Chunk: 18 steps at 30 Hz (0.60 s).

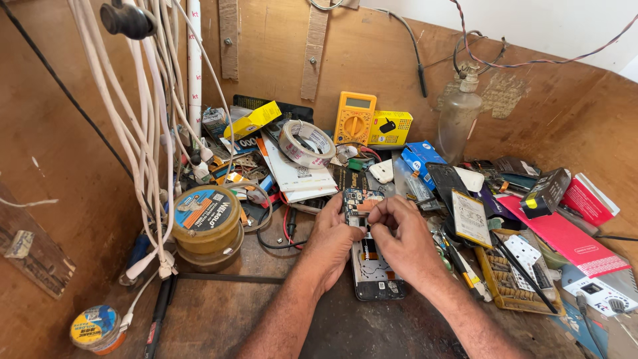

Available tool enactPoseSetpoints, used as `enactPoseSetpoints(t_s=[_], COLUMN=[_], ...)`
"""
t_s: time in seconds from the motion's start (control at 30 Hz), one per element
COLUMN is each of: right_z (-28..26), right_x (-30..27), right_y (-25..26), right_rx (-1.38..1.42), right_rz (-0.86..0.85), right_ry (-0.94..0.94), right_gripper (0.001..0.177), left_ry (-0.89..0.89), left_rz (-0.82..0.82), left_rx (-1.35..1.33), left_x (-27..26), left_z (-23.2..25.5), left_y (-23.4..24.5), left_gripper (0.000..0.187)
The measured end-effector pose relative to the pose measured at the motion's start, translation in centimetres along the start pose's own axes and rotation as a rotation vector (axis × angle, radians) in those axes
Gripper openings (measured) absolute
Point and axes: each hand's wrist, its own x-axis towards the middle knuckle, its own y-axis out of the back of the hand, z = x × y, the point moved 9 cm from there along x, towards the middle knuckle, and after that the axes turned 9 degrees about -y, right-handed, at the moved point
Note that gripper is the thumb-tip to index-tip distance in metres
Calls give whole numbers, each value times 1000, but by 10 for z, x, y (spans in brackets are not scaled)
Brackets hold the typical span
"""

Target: The person removes a battery from a disassembled smartphone, then uses a toothbrush and liquid from a bottle to clean the motherboard. They wipe the board with a paper towel and continue brushing and wiping the component.

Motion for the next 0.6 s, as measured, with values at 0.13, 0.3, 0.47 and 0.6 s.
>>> enactPoseSetpoints(t_s=[0.13, 0.3, 0.47, 0.6], right_z=[6, 19, 30, 32], right_x=[-5, -5, 4, 12], right_y=[-2, 18, 40, 44], right_rx=[83, 278, 432, 312], right_rz=[-15, 105, 197, 163], right_ry=[-20, -27, -34, -96], right_gripper=[10, 11, 14, 17], left_ry=[41, 26, -17, 12], left_rz=[24, 16, -8, -1], left_rx=[13, -5, -45, -41], left_x=[-2, -4, -1, 0], left_z=[1, 4, 4, 1], left_y=[0, -2, -5, -3], left_gripper=[74, 72, 70, 68])
